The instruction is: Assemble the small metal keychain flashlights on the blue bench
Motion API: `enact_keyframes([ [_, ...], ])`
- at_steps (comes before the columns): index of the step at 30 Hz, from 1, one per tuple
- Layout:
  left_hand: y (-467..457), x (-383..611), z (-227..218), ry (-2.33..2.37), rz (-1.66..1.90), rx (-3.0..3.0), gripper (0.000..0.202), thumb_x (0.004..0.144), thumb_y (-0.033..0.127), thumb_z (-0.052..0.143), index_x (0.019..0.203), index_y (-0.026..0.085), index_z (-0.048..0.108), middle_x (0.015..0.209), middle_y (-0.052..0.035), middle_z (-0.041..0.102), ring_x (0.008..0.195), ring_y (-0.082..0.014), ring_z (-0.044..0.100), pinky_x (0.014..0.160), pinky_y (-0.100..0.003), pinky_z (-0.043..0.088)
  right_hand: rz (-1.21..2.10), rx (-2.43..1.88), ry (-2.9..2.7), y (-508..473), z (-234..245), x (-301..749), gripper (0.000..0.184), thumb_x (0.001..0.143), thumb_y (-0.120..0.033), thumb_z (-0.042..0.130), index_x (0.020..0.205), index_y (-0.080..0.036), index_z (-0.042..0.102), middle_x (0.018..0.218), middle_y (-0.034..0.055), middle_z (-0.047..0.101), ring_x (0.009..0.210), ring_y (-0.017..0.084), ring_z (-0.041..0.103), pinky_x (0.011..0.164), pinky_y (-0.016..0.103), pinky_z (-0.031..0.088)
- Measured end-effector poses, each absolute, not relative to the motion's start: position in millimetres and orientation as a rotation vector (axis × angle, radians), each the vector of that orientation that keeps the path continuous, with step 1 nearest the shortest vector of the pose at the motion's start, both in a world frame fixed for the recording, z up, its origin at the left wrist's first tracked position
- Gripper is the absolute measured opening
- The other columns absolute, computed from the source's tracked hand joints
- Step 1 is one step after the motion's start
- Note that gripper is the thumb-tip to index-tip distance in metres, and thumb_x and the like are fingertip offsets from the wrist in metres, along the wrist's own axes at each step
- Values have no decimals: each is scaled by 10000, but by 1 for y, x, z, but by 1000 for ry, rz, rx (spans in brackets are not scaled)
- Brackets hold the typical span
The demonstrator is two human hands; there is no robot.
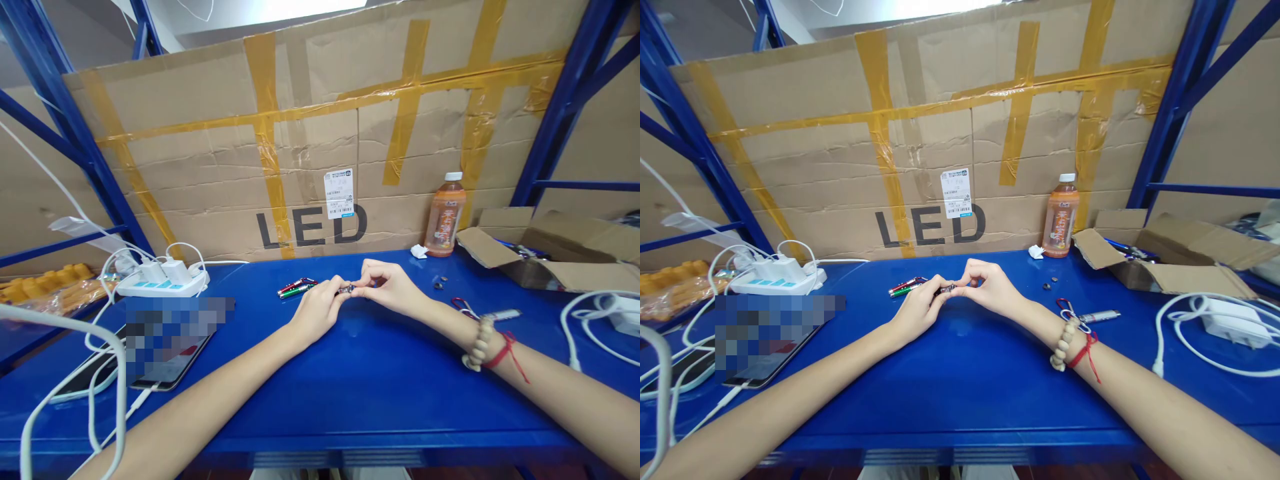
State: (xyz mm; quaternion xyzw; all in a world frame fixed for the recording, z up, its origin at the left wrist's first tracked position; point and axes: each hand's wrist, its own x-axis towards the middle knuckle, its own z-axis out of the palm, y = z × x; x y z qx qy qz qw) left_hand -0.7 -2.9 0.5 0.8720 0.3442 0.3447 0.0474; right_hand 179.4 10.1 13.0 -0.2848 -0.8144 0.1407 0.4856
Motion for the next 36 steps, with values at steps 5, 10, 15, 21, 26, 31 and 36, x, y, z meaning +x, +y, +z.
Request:
enact_keyframes([
  [5,-3,-1,3,1085,953,2571,109,903,262,374,938,210,462,860,-23,639,743,-160,613,639,-251,443,394,-765,-1990,14,11,181,341,702,-482,642,632,-149,646,621,7,518,555,92,454,500,230,360],
  [10,-2,0,4,1157,883,2561,127,902,279,369,960,220,465,772,2,624,700,-157,606,618,-245,427,408,-785,-2051,13,15,185,311,708,-451,646,628,-150,652,657,18,545,584,100,492,525,231,390],
  [15,1,1,2,1203,890,2503,139,895,290,377,967,226,477,738,13,610,686,-157,592,616,-249,415,410,-936,-2131,11,20,188,267,778,-409,574,812,-171,688,787,30,595,553,82,537,528,225,399],
  [21,4,0,1,1191,971,2399,158,890,320,380,988,232,468,668,34,563,649,-149,570,640,-254,408,47,-1335,-2258,11,29,200,290,688,-476,643,880,-266,697,881,7,639,654,121,580,540,220,369],
  [26,6,-1,1,1169,974,2296,134,880,313,400,979,229,432,651,46,538,655,-146,564,665,-263,407,-67,-1530,-2434,11,28,205,210,694,-440,625,798,-283,720,912,11,653,745,163,596,544,230,351],
  [31,7,0,1,1184,983,2226,129,894,304,362,973,211,400,656,47,490,608,-126,500,619,-247,380,-81,-1584,-2417,9,26,198,148,678,-347,614,766,-274,708,906,-4,665,752,173,604,555,242,362],
  [36,8,0,3,1217,981,2146,137,874,328,402,910,196,399,731,38,449,649,-112,447,637,-240,363,-31,-1625,-2353,9,24,195,161,666,-354,608,765,-261,695,878,-5,682,775,188,613,589,254,384],
])
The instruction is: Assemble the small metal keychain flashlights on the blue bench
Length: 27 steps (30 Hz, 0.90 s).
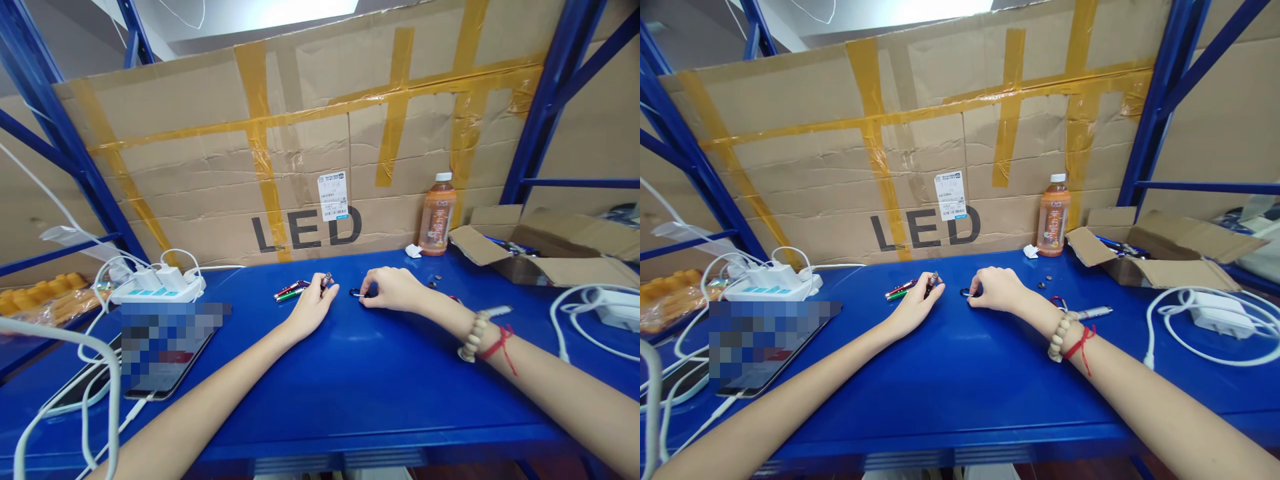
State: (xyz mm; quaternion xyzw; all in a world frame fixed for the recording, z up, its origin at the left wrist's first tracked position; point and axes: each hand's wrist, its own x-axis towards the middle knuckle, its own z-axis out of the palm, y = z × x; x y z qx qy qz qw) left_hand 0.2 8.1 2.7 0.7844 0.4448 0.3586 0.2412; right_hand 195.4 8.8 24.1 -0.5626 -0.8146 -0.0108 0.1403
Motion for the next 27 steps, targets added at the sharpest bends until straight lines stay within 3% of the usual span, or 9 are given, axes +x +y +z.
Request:
enact_keyframes([
  [6,9,0,3,1231,973,2096,220,820,342,484,770,206,317,668,63,384,588,-96,363,594,-227,336,21,-1665,-2278,6,25,191,134,677,-288,601,772,-258,690,846,-5,694,773,185,618,582,246,372],
  [12,9,1,4,1215,1010,2072,206,825,344,462,758,206,325,706,51,457,613,-102,400,611,-235,347,9,-1499,-2252,4,24,187,122,717,-290,589,768,-249,692,743,-12,687,676,145,614,537,223,339],
  [19,10,1,3,1091,1034,2091,146,825,252,439,745,202,328,690,45,457,666,-114,469,660,-243,365,12,-1107,-2423,3,20,182,130,785,-287,572,831,-228,677,765,-13,691,685,124,619,597,209,383],
  [24,11,0,1,1103,1091,2139,163,844,259,406,726,205,309,623,59,428,582,-103,430,604,-231,344,-10,-980,-2343,8,12,182,312,849,-335,510,1123,-208,585,964,46,669,742,132,615,673,235,432],
  [27,11,0,0,1091,1134,2246,189,851,263,394,698,202,300,625,56,403,581,-98,392,590,-221,324,-102,-939,-2432,6,10,181,322,880,-303,459,1154,-177,572,926,76,645,764,149,597,669,244,427],
])
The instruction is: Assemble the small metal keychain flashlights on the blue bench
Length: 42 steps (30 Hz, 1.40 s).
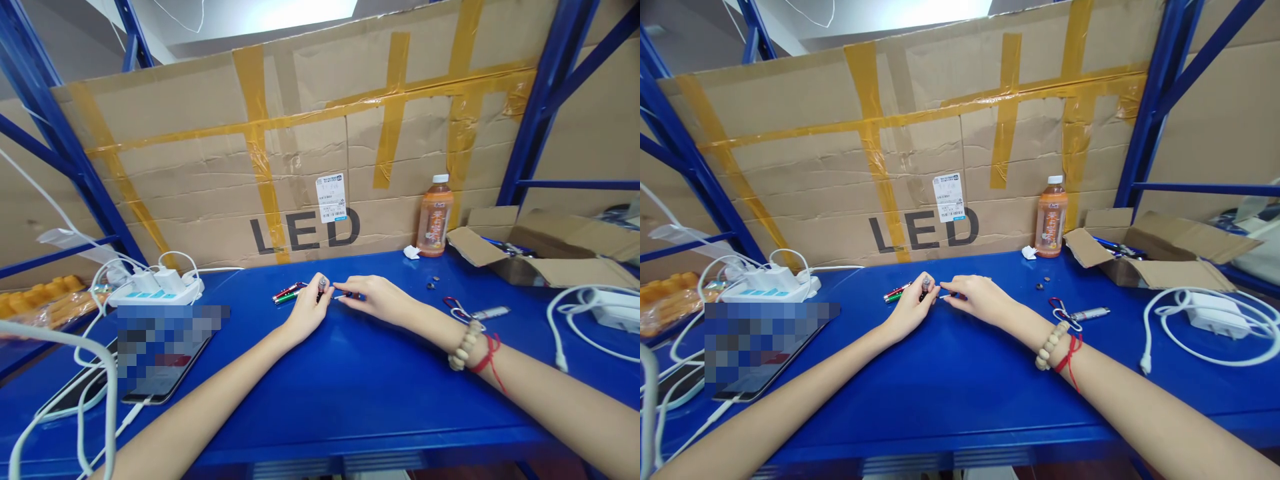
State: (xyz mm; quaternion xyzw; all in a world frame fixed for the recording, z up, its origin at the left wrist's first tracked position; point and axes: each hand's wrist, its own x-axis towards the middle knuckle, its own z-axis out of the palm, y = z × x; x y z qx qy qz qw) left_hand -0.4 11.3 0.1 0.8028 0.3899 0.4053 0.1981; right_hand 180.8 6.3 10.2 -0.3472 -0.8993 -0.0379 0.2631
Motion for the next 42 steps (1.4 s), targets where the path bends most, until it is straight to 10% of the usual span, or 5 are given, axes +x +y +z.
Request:
enact_keyframes([
  [21,12,-1,-4,950,1197,2417,186,873,265,372,705,200,326,623,52,370,559,-93,367,566,-211,312,-275,-1048,-2470,-1,10,166,166,855,-159,438,754,-142,568,668,16,522,562,99,440,550,214,300],
  [42,5,0,-1,976,930,2471,275,927,347,231,845,197,446,646,8,463,599,-137,470,595,-248,361,-293,-935,-2257,-1,16,171,341,935,-305,292,1053,-140,567,788,63,564,698,133,526,641,221,409],
])
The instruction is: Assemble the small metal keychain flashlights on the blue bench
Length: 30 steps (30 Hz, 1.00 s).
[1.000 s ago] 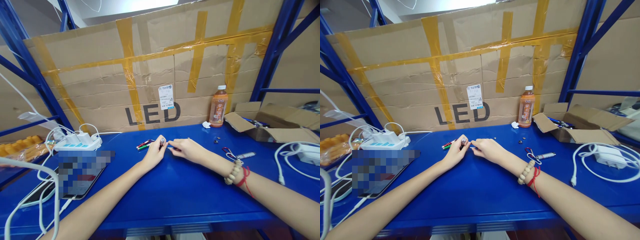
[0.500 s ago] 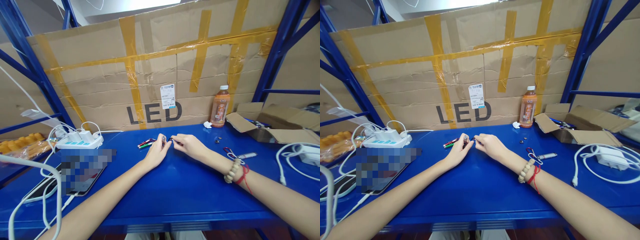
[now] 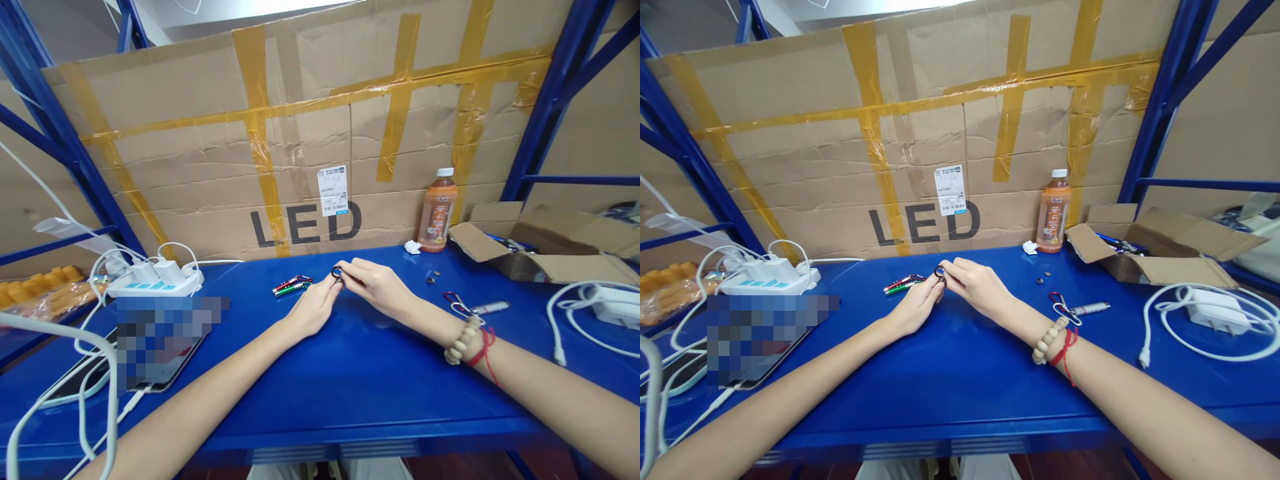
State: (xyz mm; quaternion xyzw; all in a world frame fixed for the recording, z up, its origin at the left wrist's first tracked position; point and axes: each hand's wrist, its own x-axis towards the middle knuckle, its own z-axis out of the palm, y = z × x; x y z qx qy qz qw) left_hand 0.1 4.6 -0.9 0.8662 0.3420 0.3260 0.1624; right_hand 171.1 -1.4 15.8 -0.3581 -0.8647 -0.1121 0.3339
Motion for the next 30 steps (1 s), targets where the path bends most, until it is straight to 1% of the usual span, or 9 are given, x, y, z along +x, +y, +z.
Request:
enact_keyframes([
  [5,7,0,-3,941,936,2429,266,930,327,236,866,182,449,603,27,465,530,-115,441,555,-237,346,-280,-935,-2270,0,13,170,346,934,-305,306,1092,-124,555,846,78,580,743,148,550,673,239,434],
  [12,7,0,-3,963,1012,2338,268,930,336,234,753,193,375,592,41,455,531,-98,435,571,-227,347,-176,-918,-2235,2,9,171,341,934,-288,304,1134,-140,537,920,91,595,853,169,572,781,281,460],
  [15,7,0,-1,1035,1021,2321,264,927,340,247,733,200,358,594,42,455,541,-106,448,577,-234,354,-160,-947,-2229,3,8,171,340,930,-275,312,1160,-149,529,974,103,607,906,184,579,810,307,469],
  [17,7,-1,-1,1105,1030,2333,250,926,331,258,744,201,371,632,30,484,589,-120,485,608,-246,371,-163,-979,-2243,4,8,171,354,932,-292,313,1194,-163,513,1061,111,599,969,198,573,818,324,478],
  [19,8,-1,-1,1180,1043,2348,209,925,315,276,804,204,407,709,13,533,669,-140,529,653,-264,393,-184,-1026,-2270,3,8,171,373,935,-308,305,1243,-193,481,1132,104,580,1016,205,562,803,329,490],
  [22,11,-2,-2,1265,1065,2397,141,914,273,324,953,216,447,895,-24,587,834,-174,562,737,-298,419,-227,-1135,-2319,1,9,170,399,938,-291,298,1311,-220,418,1119,96,590,994,198,579,733,303,505],
  [24,11,-2,-2,1319,1061,2453,159,904,240,348,1013,220,462,985,-42,584,919,-187,553,789,-315,424,-232,-1199,-2346,0,10,169,410,935,-261,300,1331,-214,395,1093,95,606,983,191,587,700,279,501],
  [27,8,-2,-2,1419,966,2552,200,898,204,358,1050,214,488,1007,-50,569,946,-187,542,811,-320,431,-194,-1242,-2354,0,9,169,413,924,-239,327,1332,-226,394,1143,80,605,1023,187,576,728,280,487],
  [30,6,-2,-2,1529,833,2610,217,888,187,379,1043,210,530,994,-53,554,933,-188,540,771,-308,445,-137,-1274,-2360,1,8,170,382,898,-231,383,1268,-258,472,1173,51,599,1036,193,571,756,295,468],
])
